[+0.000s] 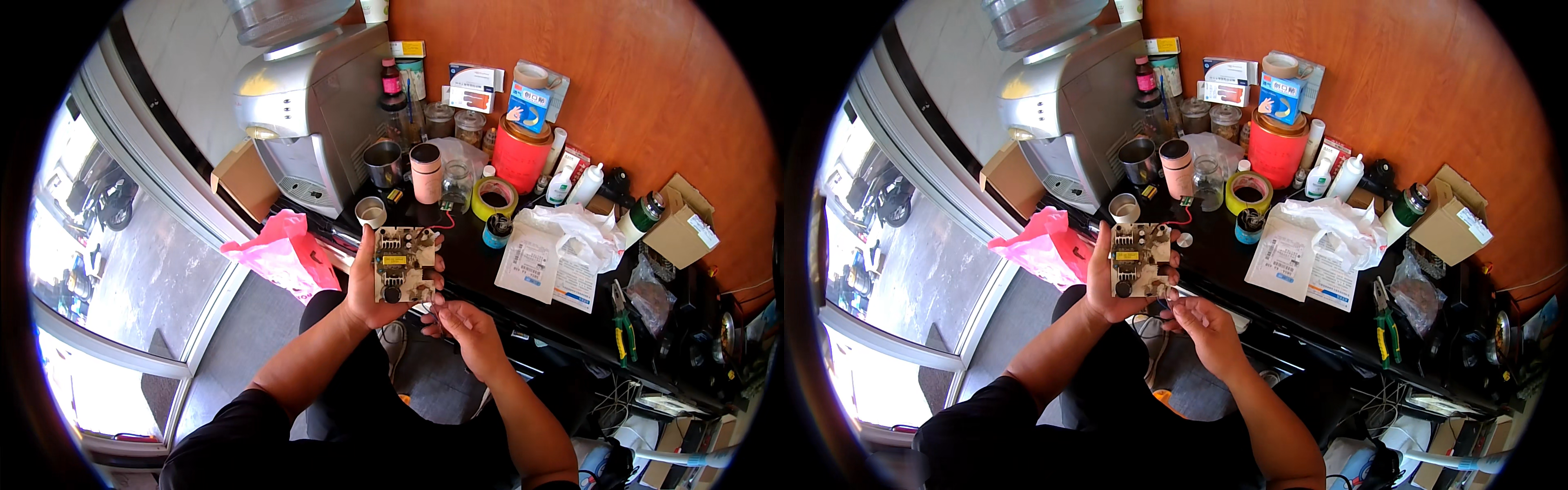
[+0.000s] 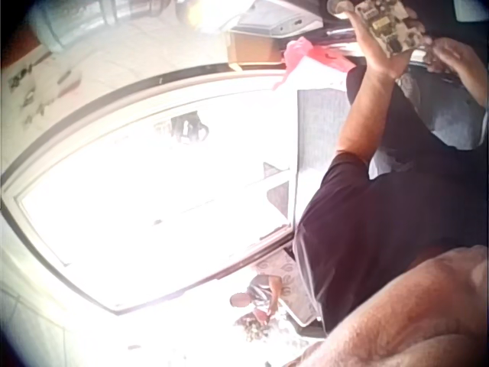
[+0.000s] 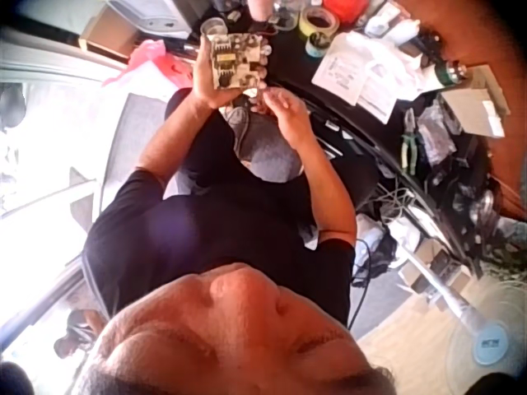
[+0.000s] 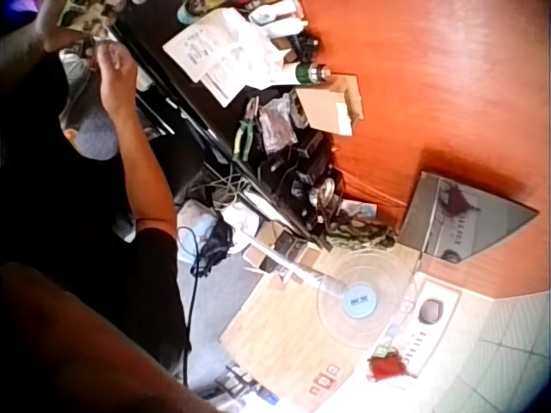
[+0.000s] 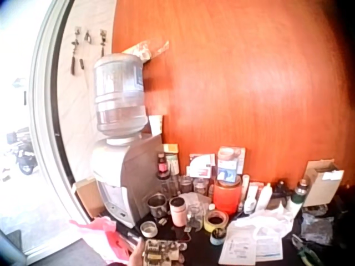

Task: The person handles a circuit board and uses a screwdriver to touch components on it, then turns the board over by hand and picks up an electronic power supply assembly to inspect its underside.

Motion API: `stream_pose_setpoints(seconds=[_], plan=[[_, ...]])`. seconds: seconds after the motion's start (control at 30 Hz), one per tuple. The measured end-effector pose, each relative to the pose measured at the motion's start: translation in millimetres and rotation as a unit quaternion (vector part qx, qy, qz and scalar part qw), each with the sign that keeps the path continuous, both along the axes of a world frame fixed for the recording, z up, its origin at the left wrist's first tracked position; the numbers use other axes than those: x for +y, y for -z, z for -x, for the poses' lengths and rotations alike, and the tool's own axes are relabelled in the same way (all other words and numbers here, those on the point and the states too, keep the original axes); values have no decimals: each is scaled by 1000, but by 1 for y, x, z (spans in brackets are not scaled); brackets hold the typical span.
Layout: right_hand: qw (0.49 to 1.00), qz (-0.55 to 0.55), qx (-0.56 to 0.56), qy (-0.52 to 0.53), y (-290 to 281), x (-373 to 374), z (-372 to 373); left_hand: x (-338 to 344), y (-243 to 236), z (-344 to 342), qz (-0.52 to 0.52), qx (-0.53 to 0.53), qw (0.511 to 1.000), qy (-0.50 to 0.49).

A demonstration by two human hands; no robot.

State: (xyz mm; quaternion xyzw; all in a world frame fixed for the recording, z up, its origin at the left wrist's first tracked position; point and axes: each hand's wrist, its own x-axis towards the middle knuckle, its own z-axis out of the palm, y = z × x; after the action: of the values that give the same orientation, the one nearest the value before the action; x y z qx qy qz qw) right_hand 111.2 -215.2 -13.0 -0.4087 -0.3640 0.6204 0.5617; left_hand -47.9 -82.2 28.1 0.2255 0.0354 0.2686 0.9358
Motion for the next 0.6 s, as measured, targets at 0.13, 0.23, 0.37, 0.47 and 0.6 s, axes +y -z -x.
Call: stream_pose_setpoints(seconds=[0.13, 0.23, 0.37, 0.47, 0.6], plan=[[999, 9, 42, 5, 3, 1, 0, 0, 0, 0, -8, -1, 1000, -4], [999, 3, 31, 8, 3, 0, 1, -1, 0, 0, -9, -1, 1000, -7], [1000, 5, 7, -3, 3, -1, 0, -1, 0, 1, -18, -3, 1000, -7], [1000, 2, 0, -7, 2, 0, 0, -1, 1, 0, -23, -10, 1000, -2], [1000, 5, 17, -17, 2, 0, 4, -4, -1, 3, -25, -7, 1000, -13]])
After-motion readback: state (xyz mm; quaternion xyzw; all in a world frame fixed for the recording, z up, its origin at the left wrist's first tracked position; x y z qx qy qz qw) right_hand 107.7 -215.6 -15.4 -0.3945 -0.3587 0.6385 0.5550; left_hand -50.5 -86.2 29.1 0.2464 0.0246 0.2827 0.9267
